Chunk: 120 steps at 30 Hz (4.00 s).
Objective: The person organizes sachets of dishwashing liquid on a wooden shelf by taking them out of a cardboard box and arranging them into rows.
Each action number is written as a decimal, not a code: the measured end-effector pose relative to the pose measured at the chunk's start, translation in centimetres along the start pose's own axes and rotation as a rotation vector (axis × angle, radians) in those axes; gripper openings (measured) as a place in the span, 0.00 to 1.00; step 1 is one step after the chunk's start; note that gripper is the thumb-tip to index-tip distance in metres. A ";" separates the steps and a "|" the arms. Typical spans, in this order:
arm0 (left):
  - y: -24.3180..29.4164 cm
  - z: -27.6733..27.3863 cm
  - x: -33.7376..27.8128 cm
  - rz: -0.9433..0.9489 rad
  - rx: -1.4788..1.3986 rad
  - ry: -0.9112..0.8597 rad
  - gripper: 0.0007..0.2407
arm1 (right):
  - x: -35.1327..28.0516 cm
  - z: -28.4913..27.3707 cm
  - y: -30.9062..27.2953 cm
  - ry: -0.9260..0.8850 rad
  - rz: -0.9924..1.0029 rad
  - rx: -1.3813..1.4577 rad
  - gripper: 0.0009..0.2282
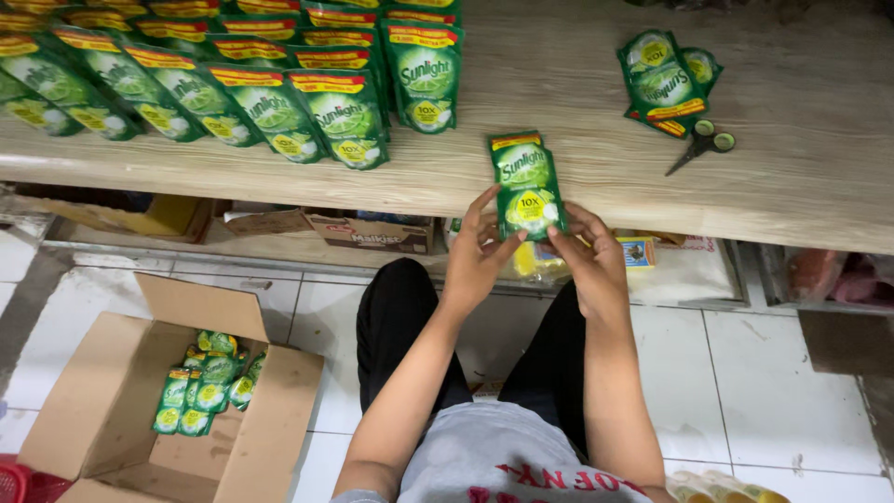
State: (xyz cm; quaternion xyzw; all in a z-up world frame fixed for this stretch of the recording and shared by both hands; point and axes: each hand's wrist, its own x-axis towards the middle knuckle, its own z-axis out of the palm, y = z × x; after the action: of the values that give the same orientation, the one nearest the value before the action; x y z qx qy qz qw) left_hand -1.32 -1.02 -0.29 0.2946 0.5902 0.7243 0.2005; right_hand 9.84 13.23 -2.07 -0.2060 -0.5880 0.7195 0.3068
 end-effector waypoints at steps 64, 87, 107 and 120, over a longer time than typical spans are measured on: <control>1.4 -9.5 1.5 0.214 0.069 0.260 0.14 | 12.8 15.3 0.2 -0.189 -0.425 -0.476 0.16; -4.4 7.1 8.8 0.615 1.201 0.057 0.21 | 14.6 -10.6 -1.4 0.199 -0.608 -1.421 0.22; -4.6 7.6 8.5 0.656 1.289 0.139 0.20 | 12.5 -9.9 -3.9 -0.051 -0.579 -1.166 0.15; -3.8 7.4 8.2 0.603 1.229 0.084 0.21 | 13.5 -8.2 -4.1 0.037 -0.710 -1.524 0.28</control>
State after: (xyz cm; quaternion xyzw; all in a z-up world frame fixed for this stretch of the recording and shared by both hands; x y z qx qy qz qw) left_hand -2.78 10.52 -1.47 0.4778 0.7937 0.2928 -0.2365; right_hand 6.23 28.91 0.94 -0.1712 -0.9378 -0.0175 0.3014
